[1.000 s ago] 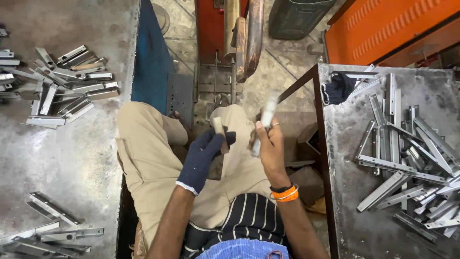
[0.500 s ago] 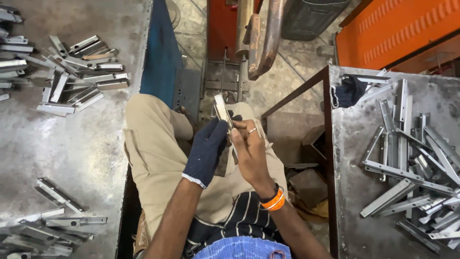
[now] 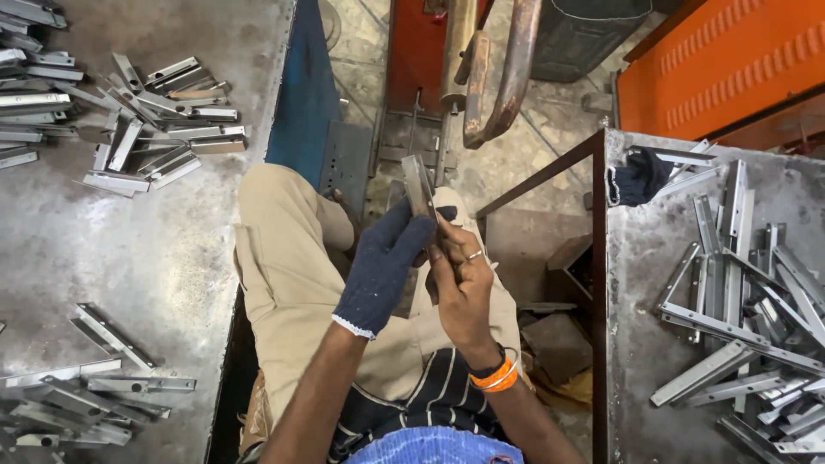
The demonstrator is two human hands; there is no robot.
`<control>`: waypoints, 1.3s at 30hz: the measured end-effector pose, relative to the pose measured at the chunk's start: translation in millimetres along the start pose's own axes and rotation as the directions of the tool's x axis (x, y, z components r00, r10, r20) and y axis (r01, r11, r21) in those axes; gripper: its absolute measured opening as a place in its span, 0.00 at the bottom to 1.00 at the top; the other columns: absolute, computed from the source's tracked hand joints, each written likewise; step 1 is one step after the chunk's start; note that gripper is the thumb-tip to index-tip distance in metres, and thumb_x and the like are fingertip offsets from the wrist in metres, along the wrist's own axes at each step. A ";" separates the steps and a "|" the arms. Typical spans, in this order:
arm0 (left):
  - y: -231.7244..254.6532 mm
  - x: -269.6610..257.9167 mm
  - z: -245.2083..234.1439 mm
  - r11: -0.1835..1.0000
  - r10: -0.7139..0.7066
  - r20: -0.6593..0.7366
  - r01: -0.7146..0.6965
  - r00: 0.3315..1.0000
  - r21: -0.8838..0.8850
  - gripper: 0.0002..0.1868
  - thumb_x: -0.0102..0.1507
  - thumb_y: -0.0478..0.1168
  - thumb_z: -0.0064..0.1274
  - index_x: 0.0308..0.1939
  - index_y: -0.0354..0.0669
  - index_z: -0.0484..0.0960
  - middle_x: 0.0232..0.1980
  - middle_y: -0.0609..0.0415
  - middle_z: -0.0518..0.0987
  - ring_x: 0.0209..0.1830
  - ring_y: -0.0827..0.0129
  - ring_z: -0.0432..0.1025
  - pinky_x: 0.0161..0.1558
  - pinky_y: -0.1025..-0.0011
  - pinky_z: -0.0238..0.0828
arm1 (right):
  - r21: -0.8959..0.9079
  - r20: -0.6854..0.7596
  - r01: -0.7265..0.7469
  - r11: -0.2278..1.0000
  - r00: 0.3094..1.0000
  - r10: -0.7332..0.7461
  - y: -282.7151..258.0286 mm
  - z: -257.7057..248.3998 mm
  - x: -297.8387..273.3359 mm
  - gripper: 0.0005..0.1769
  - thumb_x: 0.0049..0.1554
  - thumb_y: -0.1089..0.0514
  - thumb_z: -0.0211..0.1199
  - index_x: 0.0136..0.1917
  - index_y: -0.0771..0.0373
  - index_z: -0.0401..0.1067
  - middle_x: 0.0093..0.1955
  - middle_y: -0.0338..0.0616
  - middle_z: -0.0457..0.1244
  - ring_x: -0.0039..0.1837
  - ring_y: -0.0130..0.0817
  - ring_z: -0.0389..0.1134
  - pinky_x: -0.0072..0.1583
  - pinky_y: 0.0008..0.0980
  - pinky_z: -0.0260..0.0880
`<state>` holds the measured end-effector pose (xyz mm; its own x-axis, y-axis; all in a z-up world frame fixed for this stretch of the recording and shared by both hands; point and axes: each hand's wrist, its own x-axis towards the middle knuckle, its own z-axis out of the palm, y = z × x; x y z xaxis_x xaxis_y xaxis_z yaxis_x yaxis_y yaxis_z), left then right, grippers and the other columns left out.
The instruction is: The person is spot welding metal brackets and strips together at an industrial workstation.
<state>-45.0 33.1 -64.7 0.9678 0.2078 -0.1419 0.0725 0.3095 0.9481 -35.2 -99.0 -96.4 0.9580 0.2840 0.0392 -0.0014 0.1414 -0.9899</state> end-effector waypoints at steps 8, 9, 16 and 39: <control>-27.0 2.1 -0.8 0.998 0.059 0.021 -0.059 0.998 0.006 0.18 0.72 0.44 0.47 0.56 0.30 0.79 0.34 0.60 0.74 0.33 0.81 0.64 0.33 0.77 0.65 | -0.041 -0.083 0.114 0.993 0.990 -0.117 17.8 -5.2 -4.8 0.21 0.66 0.71 0.54 0.72 0.66 0.65 0.50 0.37 0.68 0.41 0.12 0.58 0.40 0.15 0.56; -30.6 2.7 -1.4 0.998 0.054 0.009 -0.054 0.998 0.016 0.19 0.73 0.44 0.47 0.55 0.29 0.79 0.33 0.59 0.73 0.32 0.80 0.65 0.33 0.76 0.66 | -0.048 -0.092 0.121 0.992 0.988 -0.125 19.9 -6.1 -5.1 0.21 0.66 0.71 0.54 0.72 0.67 0.66 0.51 0.37 0.68 0.42 0.13 0.59 0.41 0.16 0.57; -30.4 2.0 -2.0 0.898 0.315 0.072 -0.322 0.946 0.299 0.25 0.75 0.47 0.40 0.66 0.26 0.71 0.38 0.58 0.73 0.35 0.80 0.65 0.36 0.76 0.67 | -0.040 -0.124 0.108 0.993 0.986 -0.113 13.9 -3.5 -7.4 0.21 0.65 0.72 0.54 0.70 0.67 0.66 0.51 0.37 0.68 0.40 0.12 0.59 0.38 0.16 0.57; -32.3 6.2 30.2 0.988 0.104 0.049 -0.109 0.993 0.109 0.26 0.73 0.46 0.44 0.69 0.29 0.71 0.41 0.58 0.78 0.36 0.83 0.67 0.35 0.79 0.68 | -0.060 -0.298 0.097 0.993 0.948 -0.111 -14.8 -11.8 -15.1 0.19 0.65 0.70 0.57 0.69 0.67 0.70 0.44 0.33 0.67 0.34 0.11 0.55 0.35 0.16 0.52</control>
<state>-34.1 -3.6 -87.7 0.9807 0.1935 -0.0280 -0.0078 0.1816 0.9834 -46.3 -116.6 -83.9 0.9939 -0.0286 0.1064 0.1090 0.1109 -0.9878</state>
